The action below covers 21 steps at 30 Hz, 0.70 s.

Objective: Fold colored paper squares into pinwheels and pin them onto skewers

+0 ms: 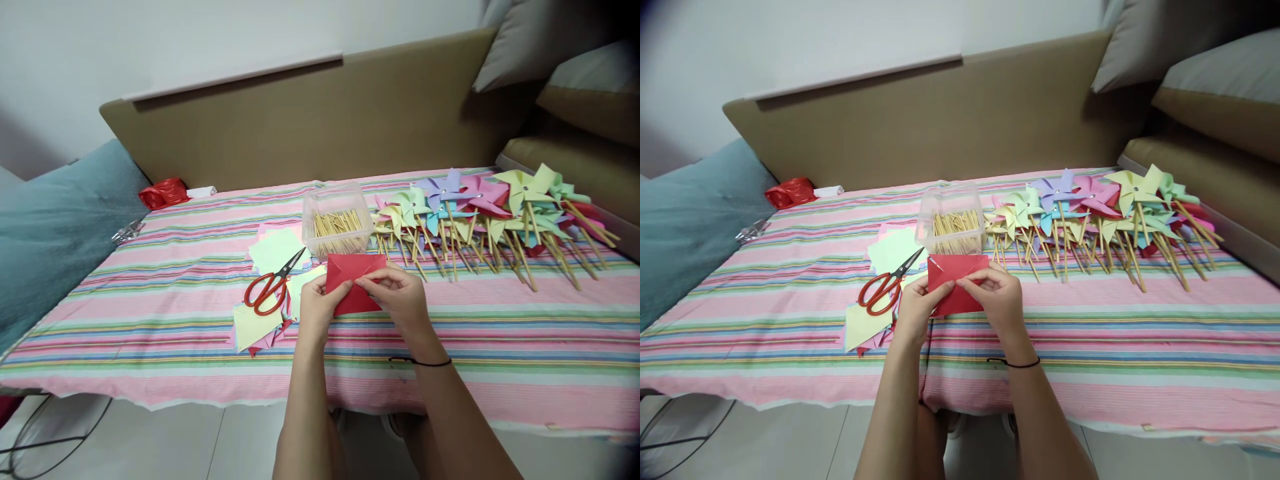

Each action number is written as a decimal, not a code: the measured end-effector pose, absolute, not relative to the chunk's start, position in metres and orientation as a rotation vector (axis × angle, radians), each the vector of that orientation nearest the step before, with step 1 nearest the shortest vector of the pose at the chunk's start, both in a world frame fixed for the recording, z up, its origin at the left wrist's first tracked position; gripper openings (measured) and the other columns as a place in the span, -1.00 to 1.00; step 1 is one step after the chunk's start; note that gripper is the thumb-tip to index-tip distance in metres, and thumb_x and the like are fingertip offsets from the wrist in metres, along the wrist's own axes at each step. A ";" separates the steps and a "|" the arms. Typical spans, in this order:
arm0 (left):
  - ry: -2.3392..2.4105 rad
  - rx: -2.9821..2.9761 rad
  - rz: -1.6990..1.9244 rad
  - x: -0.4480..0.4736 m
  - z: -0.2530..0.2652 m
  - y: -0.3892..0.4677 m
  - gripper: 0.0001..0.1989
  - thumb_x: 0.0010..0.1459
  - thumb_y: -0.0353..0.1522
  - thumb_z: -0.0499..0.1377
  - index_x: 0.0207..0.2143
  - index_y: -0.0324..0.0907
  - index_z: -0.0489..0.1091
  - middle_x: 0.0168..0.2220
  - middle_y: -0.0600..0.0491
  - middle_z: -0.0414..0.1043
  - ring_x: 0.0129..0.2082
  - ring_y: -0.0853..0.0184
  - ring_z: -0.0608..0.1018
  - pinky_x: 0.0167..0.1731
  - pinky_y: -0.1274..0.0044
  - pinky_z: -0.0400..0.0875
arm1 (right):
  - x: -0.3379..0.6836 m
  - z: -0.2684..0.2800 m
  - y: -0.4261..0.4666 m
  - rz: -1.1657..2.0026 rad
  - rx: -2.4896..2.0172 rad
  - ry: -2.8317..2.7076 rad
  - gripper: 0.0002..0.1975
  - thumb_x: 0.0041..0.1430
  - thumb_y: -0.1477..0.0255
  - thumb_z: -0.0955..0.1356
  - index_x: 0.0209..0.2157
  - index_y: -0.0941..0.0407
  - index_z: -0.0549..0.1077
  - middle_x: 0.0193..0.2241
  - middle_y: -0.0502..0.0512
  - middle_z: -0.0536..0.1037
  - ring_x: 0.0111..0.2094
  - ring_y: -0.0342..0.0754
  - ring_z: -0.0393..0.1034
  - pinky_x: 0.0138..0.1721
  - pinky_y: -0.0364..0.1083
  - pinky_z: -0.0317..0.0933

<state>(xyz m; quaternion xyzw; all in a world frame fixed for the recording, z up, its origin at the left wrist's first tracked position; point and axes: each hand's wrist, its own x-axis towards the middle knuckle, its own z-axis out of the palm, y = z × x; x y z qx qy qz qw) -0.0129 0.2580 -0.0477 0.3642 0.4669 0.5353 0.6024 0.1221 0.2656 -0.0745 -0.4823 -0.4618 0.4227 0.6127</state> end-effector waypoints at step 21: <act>1.162 0.753 1.401 0.002 -0.052 0.264 -0.76 -0.26 -0.36 0.39 -0.44 -0.23 0.56 -0.45 0.04 0.59 -0.47 0.32 0.56 -0.35 0.47 0.46 | 0.115 -0.059 0.259 1.212 -1.048 -0.707 -0.11 -0.25 0.39 0.54 0.12 0.10 0.11 -0.51 -0.03 0.59 -0.38 0.01 0.54 -0.26 0.01 0.41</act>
